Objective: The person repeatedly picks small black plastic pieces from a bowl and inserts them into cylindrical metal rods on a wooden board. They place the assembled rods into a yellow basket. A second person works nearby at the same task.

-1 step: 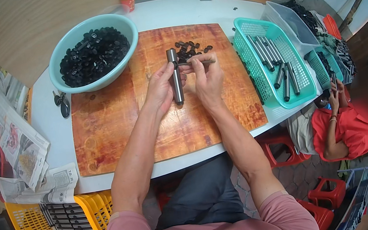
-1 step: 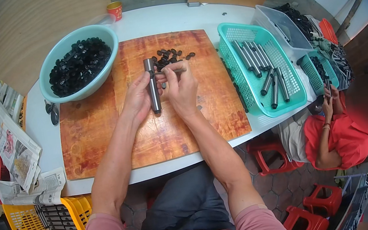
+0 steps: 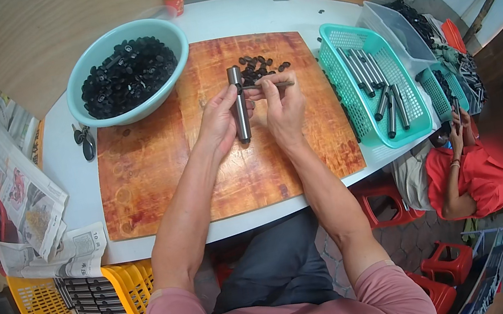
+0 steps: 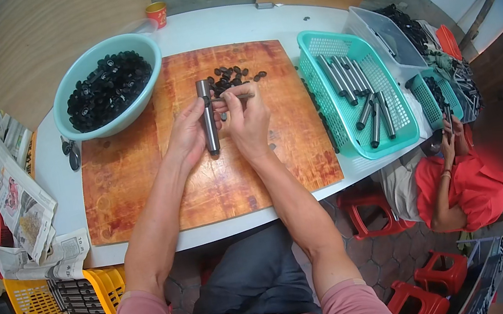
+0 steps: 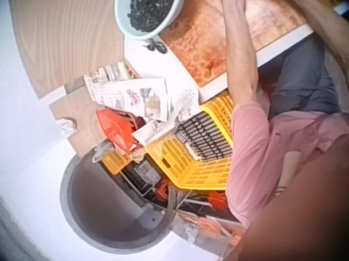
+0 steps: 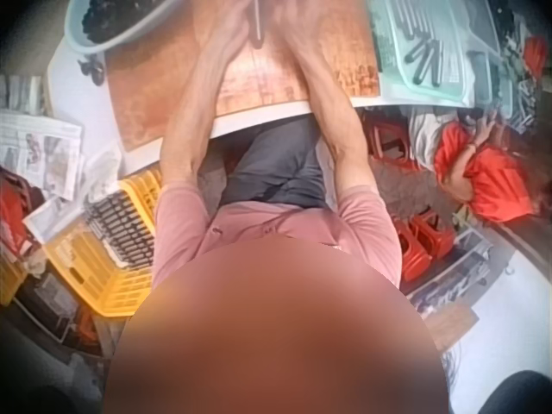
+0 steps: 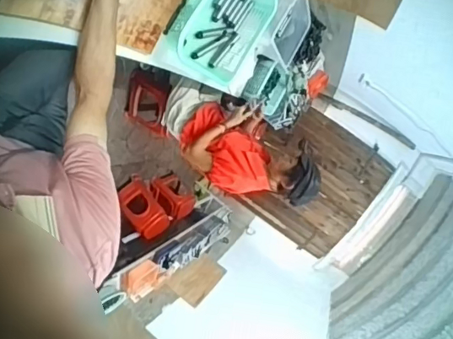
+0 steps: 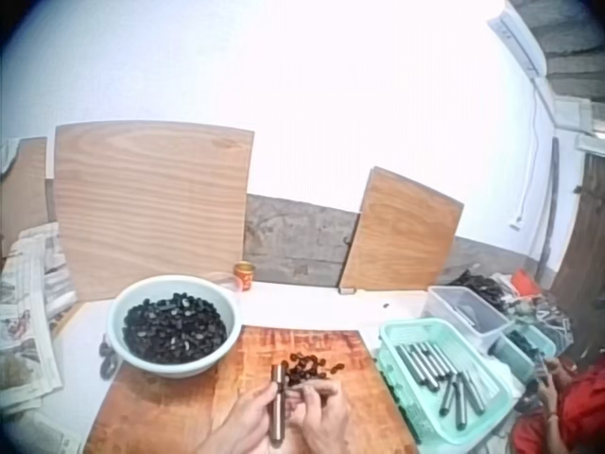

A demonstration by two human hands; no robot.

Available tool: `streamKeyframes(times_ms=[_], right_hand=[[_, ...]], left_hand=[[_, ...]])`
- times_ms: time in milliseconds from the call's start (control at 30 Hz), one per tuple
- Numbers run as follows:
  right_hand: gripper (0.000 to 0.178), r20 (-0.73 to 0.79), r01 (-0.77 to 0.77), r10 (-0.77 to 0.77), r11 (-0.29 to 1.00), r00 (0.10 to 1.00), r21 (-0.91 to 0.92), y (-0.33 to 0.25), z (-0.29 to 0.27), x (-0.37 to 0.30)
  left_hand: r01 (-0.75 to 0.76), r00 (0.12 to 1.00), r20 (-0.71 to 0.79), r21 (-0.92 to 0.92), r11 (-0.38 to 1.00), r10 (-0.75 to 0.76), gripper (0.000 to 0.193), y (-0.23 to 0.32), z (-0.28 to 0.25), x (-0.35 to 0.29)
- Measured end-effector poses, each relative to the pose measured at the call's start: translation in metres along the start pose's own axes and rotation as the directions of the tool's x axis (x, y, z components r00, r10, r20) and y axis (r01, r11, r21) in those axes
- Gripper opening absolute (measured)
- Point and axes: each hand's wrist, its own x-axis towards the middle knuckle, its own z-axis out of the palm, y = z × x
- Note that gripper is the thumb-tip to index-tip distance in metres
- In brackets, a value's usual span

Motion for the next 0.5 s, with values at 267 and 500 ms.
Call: streamKeyframes(times_ms=[267, 500], right_hand=[[0.004, -0.012, -0.028, 0.029, 0.997, 0.999, 0.074, 0.001, 0.0006, -0.0029], [0.005, -0.019, -0.04, 0.042, 0.993, 0.999, 0.109, -0.0007, 0.0021, -0.005]], left_hand=[[-0.004, 1.0, -0.02, -0.04, 0.999, 0.003, 0.033, 0.0025, 0.0056, -0.0055], [-0.012, 1.0, 0.006, -0.059, 0.998, 0.012, 0.03, 0.0021, 0.0004, -0.0044]])
